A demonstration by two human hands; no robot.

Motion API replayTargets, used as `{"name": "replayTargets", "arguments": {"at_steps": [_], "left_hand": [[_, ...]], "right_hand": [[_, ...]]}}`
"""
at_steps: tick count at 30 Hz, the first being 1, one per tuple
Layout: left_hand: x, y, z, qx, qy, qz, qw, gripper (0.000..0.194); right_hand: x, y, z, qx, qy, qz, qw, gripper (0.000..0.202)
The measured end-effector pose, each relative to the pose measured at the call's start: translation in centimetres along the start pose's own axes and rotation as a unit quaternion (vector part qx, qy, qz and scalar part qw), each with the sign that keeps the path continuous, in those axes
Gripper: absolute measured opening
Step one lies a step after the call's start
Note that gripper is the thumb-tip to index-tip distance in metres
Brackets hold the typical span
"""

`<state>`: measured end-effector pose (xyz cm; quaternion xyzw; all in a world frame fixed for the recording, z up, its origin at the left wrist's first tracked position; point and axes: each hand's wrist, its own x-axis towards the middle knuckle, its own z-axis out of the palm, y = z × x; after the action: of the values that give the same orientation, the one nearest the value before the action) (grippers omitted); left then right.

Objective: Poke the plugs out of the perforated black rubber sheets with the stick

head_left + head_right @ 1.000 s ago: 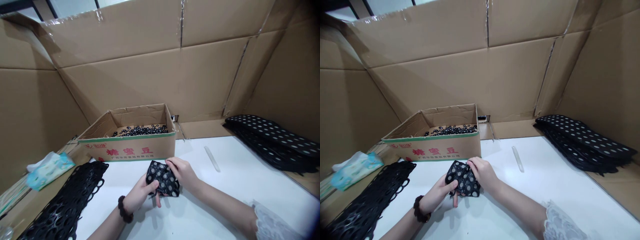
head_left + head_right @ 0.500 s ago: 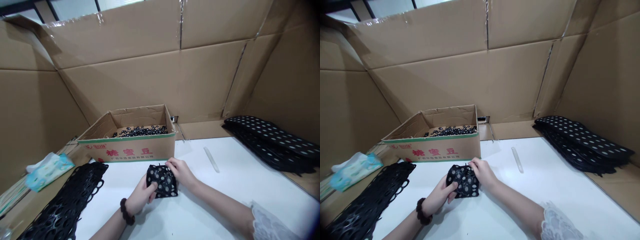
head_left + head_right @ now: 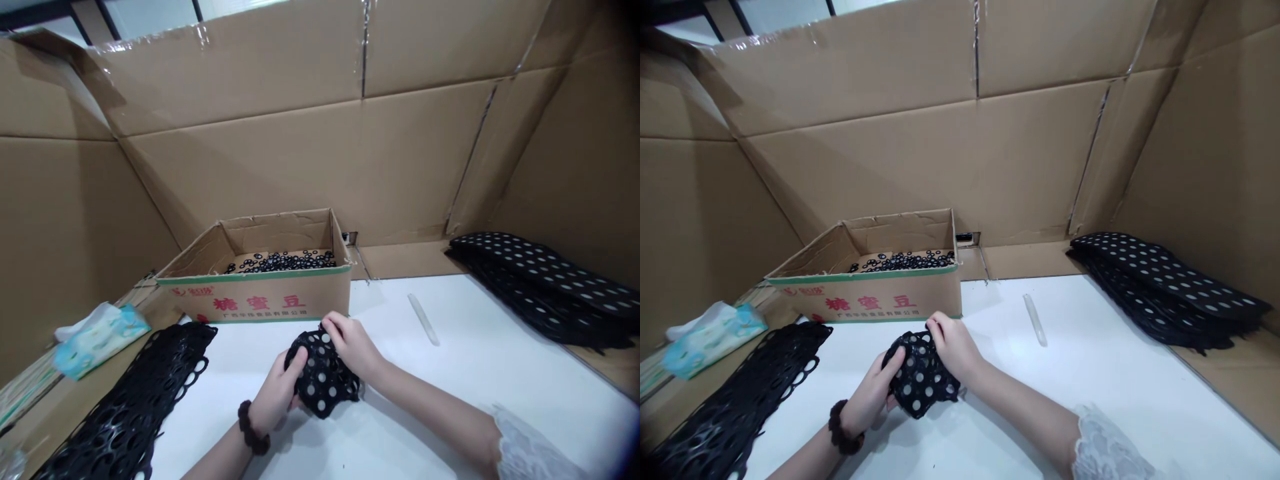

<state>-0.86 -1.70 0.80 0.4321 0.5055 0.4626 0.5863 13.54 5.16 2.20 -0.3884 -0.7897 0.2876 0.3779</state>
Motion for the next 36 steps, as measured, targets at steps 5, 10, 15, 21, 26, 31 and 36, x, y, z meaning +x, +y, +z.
{"name": "replayTargets", "arguments": {"at_steps": [5, 10, 15, 21, 26, 31, 36], "left_hand": [[-0.2, 0.7, 0.2, -0.007, 0.011, 0.017, 1.000, 0.035], [-0.3, 1.2, 0.4, 0.006, -0.027, 0.040, 0.999, 0.037], [-0.2, 1.1, 0.4, 0.014, -0.029, 0.057, 0.998, 0.037], [-0.3, 1.5, 0.8, 0.004, -0.010, 0.036, 0.999, 0.039], [-0.6, 1.1, 0.4, 0.012, 0.030, 0.024, 0.999, 0.039], [-0.1, -0.1, 0.5, 0.038, 0.055, -0.021, 0.998, 0.046], [-0.5, -0.1, 0.0, 0.023, 0.060, -0.003, 0.998, 0.047]], "right_hand": [[-0.8, -0.6, 1.3, 0.044, -0.060, 0.011, 0.997, 0.032], [-1.4, -1.0, 1.4, 0.133, -0.088, 0.030, 0.987, 0.030], [-0.8, 0.0, 1.7, 0.204, -0.087, 0.052, 0.974, 0.034], [0.7, 1.0, 0.3, 0.158, -0.010, 0.061, 0.985, 0.039], [3.1, -0.7, -6.1, 0.122, 0.169, 0.088, 0.974, 0.041], [8.1, -4.5, -8.8, -0.045, 0.219, -0.099, 0.970, 0.044], [15.0, -4.3, -6.7, -0.222, 0.119, 0.020, 0.968, 0.063]]}}
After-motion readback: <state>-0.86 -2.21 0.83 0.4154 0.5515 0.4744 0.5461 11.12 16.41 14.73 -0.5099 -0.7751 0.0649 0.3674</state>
